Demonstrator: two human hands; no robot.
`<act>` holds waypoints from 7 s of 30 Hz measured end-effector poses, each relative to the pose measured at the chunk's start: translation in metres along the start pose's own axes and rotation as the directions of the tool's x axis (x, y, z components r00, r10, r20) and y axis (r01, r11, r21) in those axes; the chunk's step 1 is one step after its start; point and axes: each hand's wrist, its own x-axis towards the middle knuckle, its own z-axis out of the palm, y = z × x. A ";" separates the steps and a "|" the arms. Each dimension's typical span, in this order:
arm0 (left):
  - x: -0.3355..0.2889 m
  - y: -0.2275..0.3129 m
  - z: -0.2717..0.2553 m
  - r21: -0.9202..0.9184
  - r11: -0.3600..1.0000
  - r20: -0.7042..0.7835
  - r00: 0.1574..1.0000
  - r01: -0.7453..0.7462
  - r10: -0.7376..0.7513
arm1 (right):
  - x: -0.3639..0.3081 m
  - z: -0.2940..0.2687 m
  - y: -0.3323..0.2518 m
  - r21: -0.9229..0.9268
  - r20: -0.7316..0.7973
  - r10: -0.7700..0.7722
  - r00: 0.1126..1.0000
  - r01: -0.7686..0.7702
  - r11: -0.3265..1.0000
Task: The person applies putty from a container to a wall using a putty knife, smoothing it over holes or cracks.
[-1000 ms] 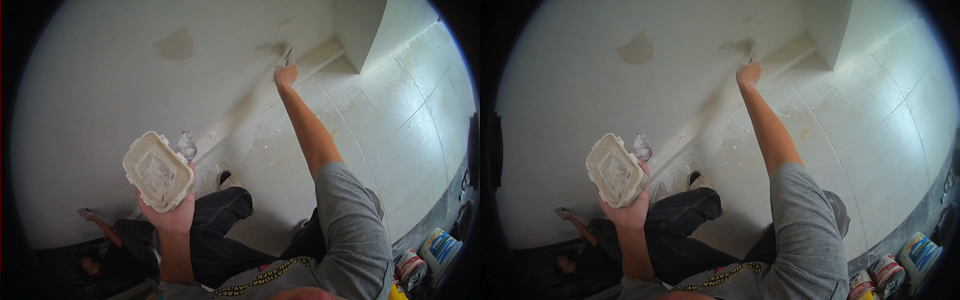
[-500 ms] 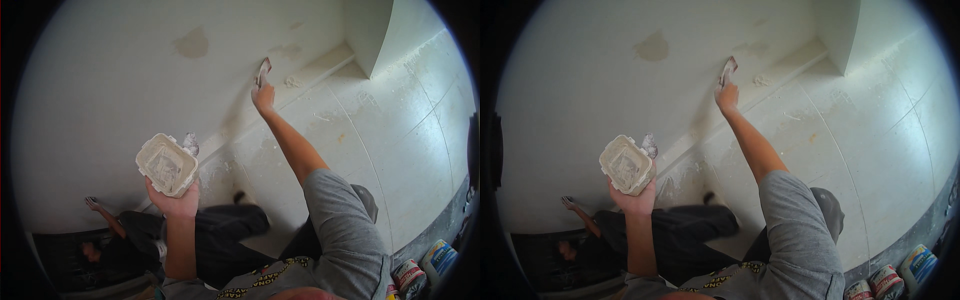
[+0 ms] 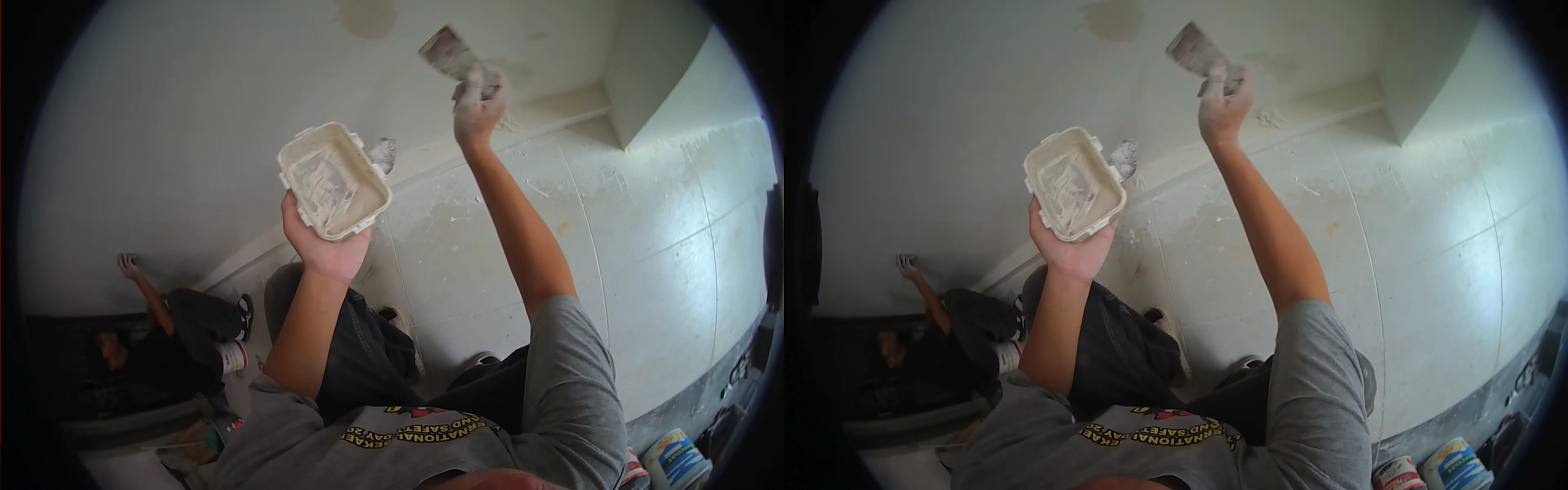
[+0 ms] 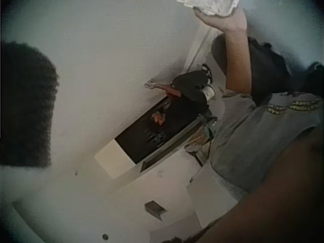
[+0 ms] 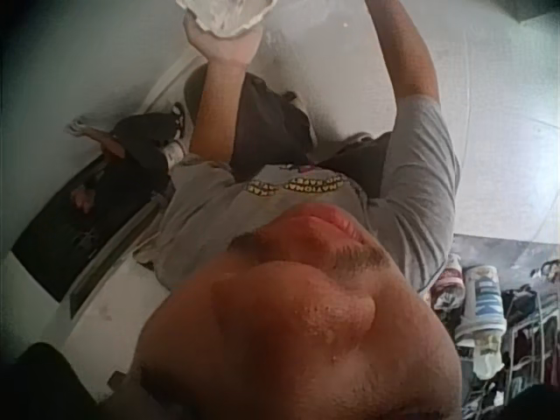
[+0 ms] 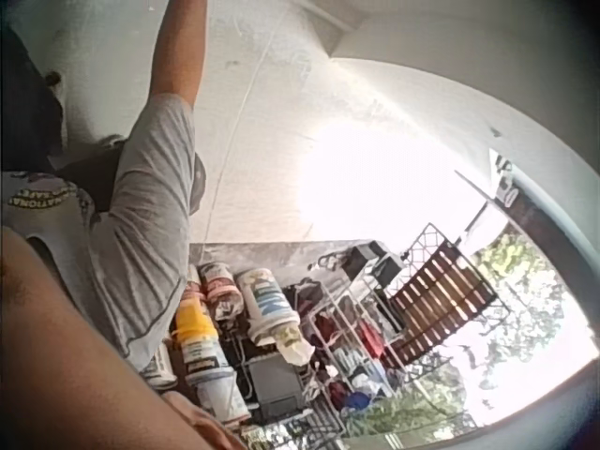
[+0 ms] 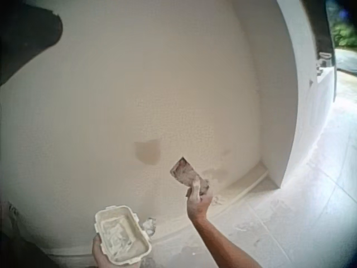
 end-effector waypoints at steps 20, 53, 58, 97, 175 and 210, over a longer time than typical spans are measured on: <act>0.006 0.044 0.005 0.023 0.808 0.066 0.807 -0.589 0.587 | -0.093 0.083 -0.175 0.123 0.574 0.393 0.718 -0.550 0.826; 0.109 0.024 -0.039 0.040 0.733 0.060 0.734 -0.679 0.677 | -0.073 0.057 -0.147 -0.264 0.791 0.136 0.597 0.133 0.955; 0.110 0.018 -0.045 0.065 0.734 0.103 0.736 -0.676 0.669 | -0.072 0.060 -0.149 -0.207 0.740 0.160 0.654 -0.005 0.978; 0.130 0.000 -0.044 -0.011 0.775 0.130 0.767 -0.632 0.628 | -0.069 0.078 -0.145 -0.708 0.469 0.816 0.338 -0.408 0.576; 0.095 -0.025 -0.031 0.027 0.681 0.242 0.666 -0.732 0.706 | -0.101 0.095 -0.150 -0.610 0.450 0.433 0.781 -0.085 0.788; 0.115 -0.007 -0.011 0.243 0.964 0.356 0.935 -0.106 0.013 | -0.035 0.050 -0.163 -0.643 0.742 0.177 0.647 0.610 0.463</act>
